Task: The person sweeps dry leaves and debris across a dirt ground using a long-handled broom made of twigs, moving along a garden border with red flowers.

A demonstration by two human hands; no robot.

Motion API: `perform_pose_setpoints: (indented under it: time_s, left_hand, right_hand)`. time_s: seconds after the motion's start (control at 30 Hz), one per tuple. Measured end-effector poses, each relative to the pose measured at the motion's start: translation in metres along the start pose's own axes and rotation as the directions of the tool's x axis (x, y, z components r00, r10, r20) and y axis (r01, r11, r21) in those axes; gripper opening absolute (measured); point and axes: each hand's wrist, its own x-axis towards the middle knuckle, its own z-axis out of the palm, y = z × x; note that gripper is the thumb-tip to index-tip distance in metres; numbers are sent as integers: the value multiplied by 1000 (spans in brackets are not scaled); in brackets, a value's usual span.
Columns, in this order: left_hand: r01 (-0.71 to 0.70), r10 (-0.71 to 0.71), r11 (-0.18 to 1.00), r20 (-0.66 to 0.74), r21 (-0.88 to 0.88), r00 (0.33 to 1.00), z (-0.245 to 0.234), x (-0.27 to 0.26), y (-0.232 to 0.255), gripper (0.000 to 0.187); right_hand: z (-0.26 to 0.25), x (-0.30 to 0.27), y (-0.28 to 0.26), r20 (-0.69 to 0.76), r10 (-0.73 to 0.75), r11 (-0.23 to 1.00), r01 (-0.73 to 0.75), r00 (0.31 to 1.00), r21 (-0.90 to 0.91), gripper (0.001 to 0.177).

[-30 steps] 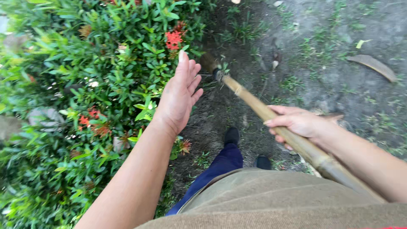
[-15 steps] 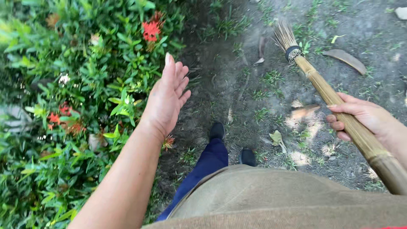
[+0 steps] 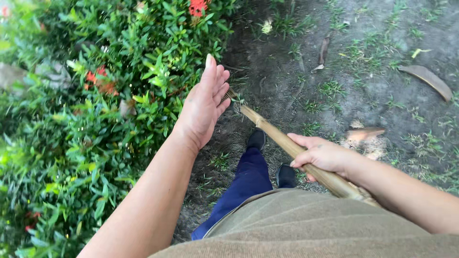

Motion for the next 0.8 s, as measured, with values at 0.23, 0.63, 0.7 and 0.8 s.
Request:
perform_pose_setpoints:
  time_s: [0.23,0.63,0.7,0.8]
  left_hand:
    - [36,-36,999,-34,-18,999,7,-33,-27,111]
    - [-10,11,1000,50,-18,999,34,-12,-10,111]
    - [-19,18,1000,66,10,998,31,-8,-4,111]
    - [2,-3,1000,52,29,999,22,0,5,109]
  right_hand:
    - [-75,-23,74,-235,113,986,-81,965,143,73]
    - [-54,-74,20,-245,26,958,45,969,283,81]
    - [-35,-60,12,-181,46,994,-26,982,110,88]
    - [-12,-36,15,-83,72,993,-64,994,99,92]
